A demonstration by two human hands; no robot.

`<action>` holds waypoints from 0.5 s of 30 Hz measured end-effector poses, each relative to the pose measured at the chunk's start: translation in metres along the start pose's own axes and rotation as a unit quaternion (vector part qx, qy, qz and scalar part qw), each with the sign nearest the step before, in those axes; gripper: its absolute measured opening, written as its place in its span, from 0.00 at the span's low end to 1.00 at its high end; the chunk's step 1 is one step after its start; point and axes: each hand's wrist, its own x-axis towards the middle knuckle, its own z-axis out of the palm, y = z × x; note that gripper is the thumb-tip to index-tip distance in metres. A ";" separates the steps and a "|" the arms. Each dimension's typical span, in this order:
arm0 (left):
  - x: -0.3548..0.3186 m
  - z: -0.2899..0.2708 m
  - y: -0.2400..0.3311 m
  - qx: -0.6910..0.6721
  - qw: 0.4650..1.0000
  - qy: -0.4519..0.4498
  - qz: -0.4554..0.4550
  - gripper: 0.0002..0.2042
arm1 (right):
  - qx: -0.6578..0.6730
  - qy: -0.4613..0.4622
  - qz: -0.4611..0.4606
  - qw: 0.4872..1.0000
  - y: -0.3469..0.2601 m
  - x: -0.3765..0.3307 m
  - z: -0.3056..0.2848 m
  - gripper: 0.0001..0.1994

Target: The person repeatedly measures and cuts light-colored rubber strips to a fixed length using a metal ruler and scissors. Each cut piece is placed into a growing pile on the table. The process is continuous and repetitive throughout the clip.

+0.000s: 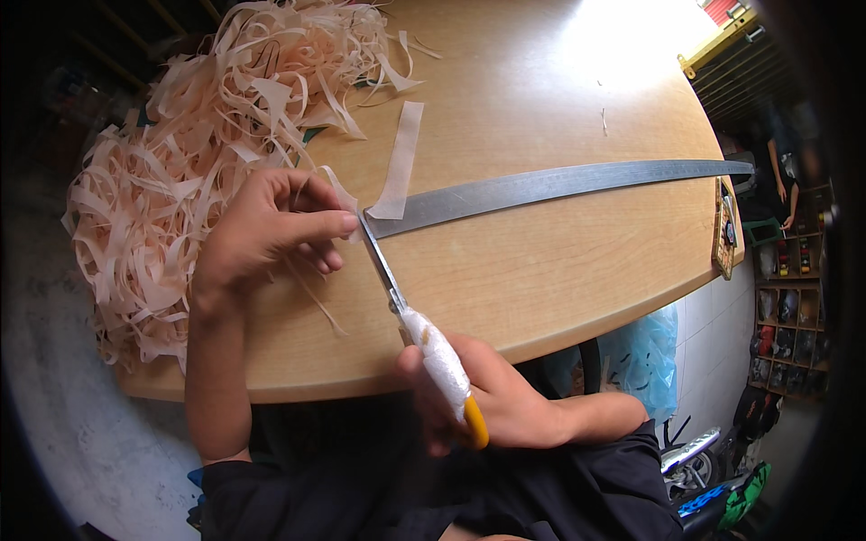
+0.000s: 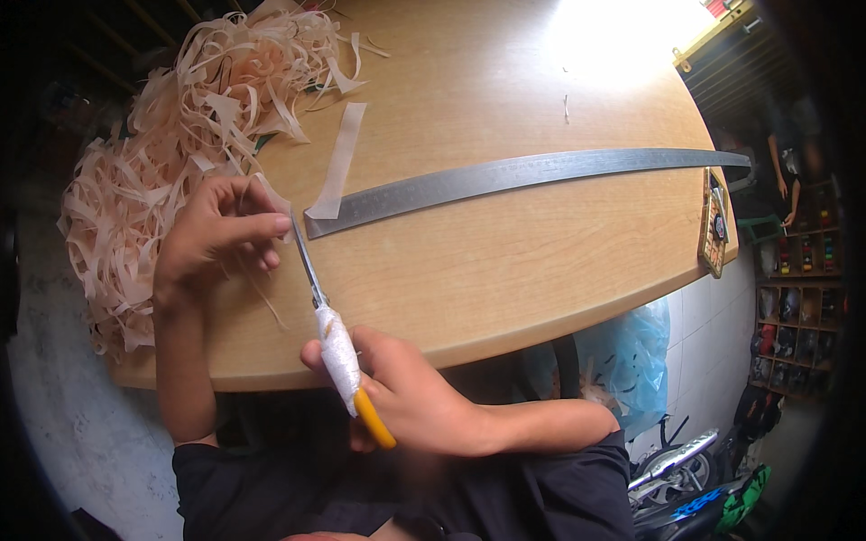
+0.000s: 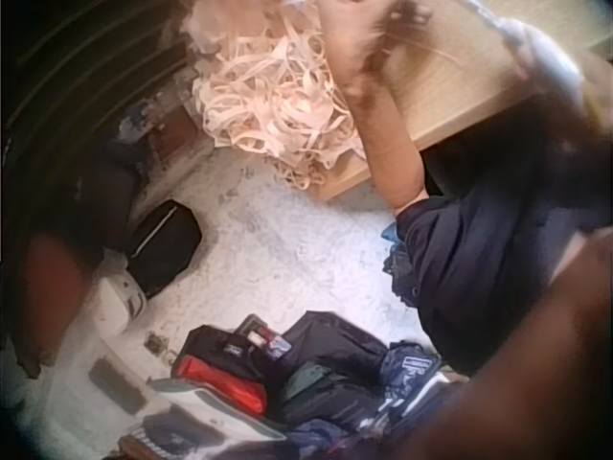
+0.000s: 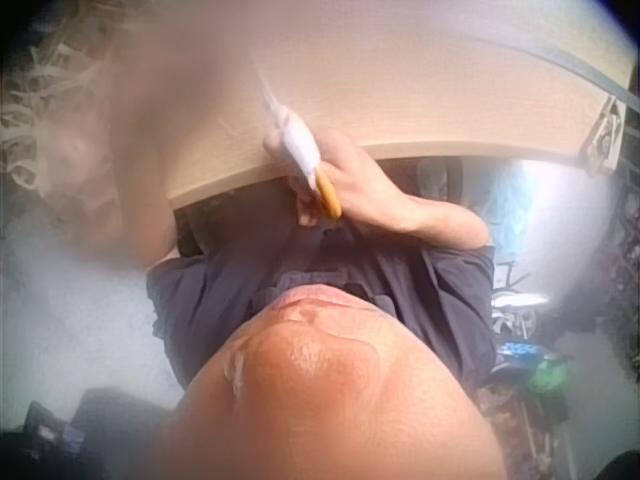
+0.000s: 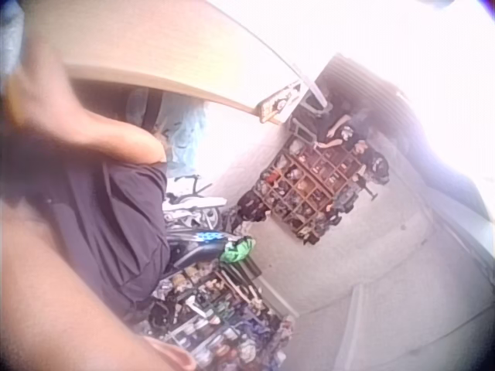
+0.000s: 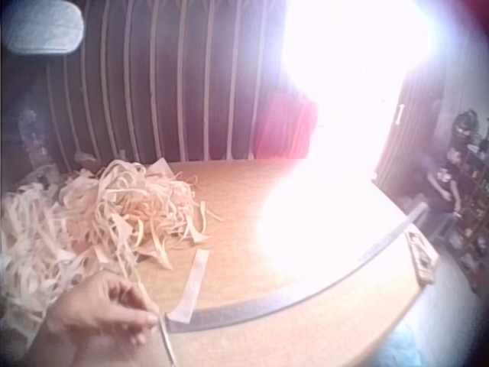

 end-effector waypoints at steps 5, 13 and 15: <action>-0.006 -0.005 0.000 0.179 0.973 0.138 0.053 0.12 | -0.181 0.081 -0.111 0.974 -0.006 -0.014 -0.018 0.17; -0.004 0.029 -0.013 0.457 0.780 0.347 0.250 0.31 | -0.569 0.529 -0.199 0.598 -0.034 -0.027 -0.078 0.18; 0.005 0.040 -0.017 0.498 0.726 0.336 0.335 0.34 | -0.575 0.568 -0.189 0.558 -0.042 -0.025 -0.092 0.20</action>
